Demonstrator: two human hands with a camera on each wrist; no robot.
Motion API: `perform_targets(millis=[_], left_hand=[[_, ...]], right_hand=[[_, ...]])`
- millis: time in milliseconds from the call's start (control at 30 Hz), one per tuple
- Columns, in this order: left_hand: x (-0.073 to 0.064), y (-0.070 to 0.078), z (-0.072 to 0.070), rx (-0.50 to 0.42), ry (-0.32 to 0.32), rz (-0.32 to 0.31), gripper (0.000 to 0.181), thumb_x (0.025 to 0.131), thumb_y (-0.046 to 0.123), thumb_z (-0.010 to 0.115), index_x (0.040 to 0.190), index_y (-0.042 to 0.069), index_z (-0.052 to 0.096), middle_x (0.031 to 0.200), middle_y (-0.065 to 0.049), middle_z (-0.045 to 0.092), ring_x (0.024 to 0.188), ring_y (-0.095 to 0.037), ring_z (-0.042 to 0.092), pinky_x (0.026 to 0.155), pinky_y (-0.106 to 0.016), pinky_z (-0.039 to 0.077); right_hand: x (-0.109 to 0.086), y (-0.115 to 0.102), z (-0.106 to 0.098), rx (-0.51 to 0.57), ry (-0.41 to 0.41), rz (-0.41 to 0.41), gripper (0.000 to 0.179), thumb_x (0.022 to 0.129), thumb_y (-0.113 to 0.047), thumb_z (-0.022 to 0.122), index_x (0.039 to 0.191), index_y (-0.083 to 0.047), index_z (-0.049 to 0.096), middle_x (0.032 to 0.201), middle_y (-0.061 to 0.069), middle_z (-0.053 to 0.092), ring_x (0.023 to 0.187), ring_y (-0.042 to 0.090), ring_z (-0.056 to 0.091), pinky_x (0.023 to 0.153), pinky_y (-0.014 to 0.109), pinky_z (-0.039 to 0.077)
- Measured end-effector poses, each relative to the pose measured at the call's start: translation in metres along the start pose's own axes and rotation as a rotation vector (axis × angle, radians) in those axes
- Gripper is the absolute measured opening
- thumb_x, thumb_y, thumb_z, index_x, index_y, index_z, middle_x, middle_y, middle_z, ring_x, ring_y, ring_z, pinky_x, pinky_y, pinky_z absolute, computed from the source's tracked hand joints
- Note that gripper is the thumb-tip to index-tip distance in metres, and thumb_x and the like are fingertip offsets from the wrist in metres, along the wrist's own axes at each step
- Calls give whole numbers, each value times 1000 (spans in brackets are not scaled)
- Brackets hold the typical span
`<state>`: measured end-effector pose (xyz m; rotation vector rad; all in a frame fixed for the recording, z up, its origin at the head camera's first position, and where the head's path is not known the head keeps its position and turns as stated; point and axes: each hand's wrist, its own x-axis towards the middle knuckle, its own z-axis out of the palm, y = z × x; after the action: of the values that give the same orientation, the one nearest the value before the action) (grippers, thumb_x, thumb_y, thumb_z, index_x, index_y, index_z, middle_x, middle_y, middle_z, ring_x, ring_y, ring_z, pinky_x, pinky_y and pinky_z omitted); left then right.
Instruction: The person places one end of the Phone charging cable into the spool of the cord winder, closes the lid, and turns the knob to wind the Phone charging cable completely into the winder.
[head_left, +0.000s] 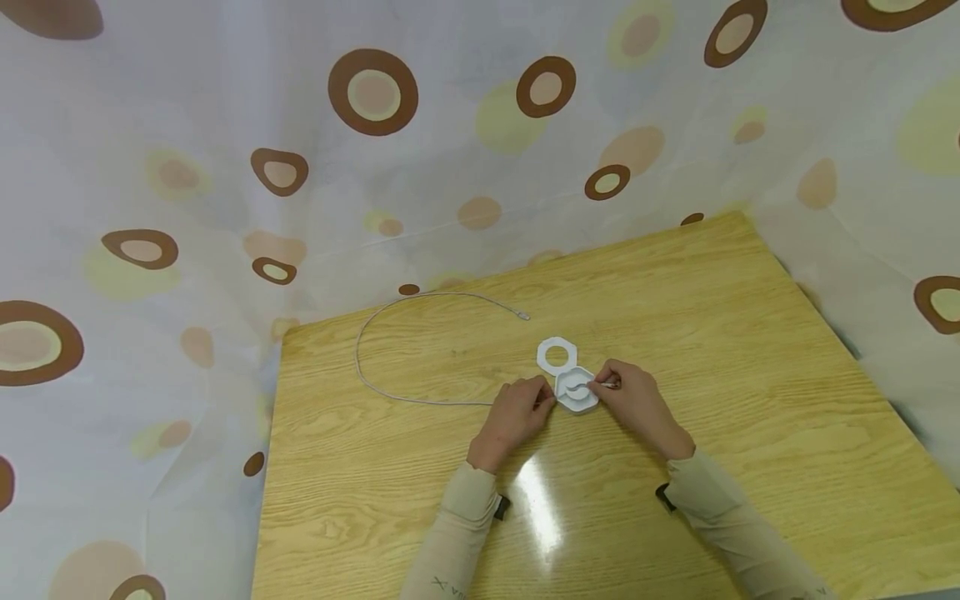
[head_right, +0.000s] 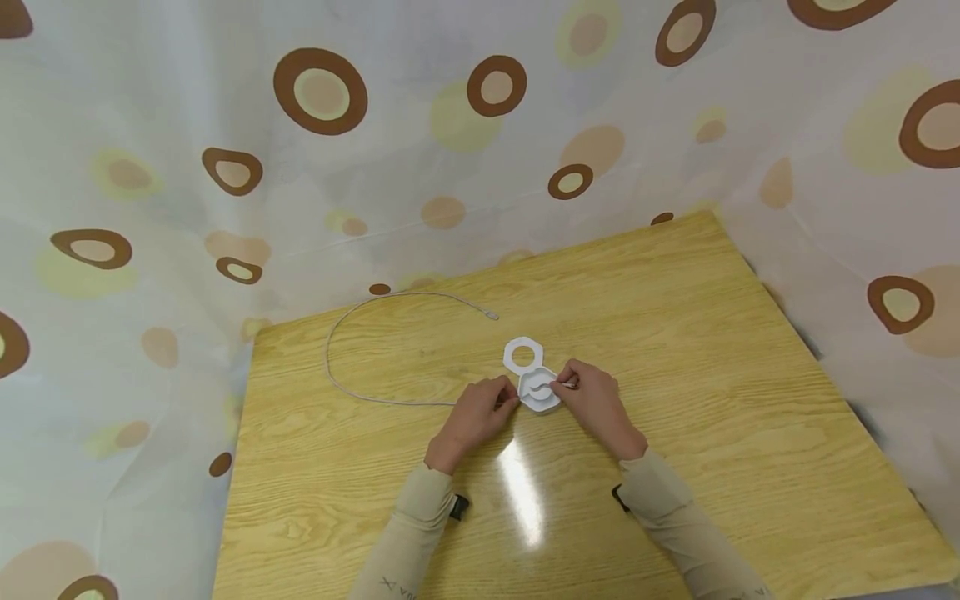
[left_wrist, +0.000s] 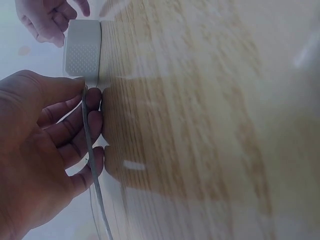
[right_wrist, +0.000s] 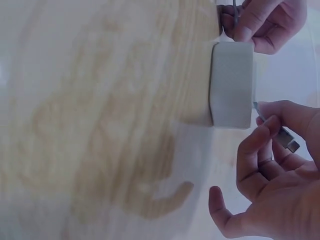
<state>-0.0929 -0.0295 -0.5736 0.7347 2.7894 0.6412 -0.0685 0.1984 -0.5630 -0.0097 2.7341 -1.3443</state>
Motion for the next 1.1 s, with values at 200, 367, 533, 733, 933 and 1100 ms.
perform_targets(millis=[200,367,533,733,933,1100], left_hand=[[-1,0,0,4,1,-5,11,107,25,64,104,18,72,88,6,74,83,-9,62,87,-34,49],[-2,-1,0,8,2,-7,10,107,26,64,104,18,71,88,7,73,83,-9,62,87,-33,49],[-2,0,0,4,-2,-10,10,106,26,65,104,18,71,87,6,73,82,-9,62,86,-34,49],[0,1,1,3,-25,-7,10,107,25,64,102,19,69,84,7,70,77,-6,56,85,-33,49],[1,1,-1,-10,-34,-11,9,106,24,64,102,18,70,85,7,71,77,-6,57,88,-35,50],[1,0,-1,-9,-20,-2,8,106,24,65,102,19,71,86,7,73,78,-6,60,87,-35,50]], right_hand=[[2,-6,-2,-66,-6,-44,14,98,-16,75,88,-8,69,89,11,74,79,17,63,76,35,46],[1,-5,-3,-95,-9,-41,16,98,-19,76,88,-9,69,88,9,75,80,18,65,78,40,46],[-1,1,-2,-68,-16,-8,16,100,-23,75,92,-9,72,95,12,78,87,24,71,79,41,50],[-1,7,-2,-28,-22,27,19,102,-28,72,101,-9,74,103,13,78,92,26,74,80,40,55],[2,15,-5,18,-61,54,26,104,-31,69,114,-7,74,110,14,78,96,23,73,84,35,54],[5,19,-10,44,-93,73,28,107,-28,64,118,-5,75,108,14,80,95,21,74,84,33,54]])
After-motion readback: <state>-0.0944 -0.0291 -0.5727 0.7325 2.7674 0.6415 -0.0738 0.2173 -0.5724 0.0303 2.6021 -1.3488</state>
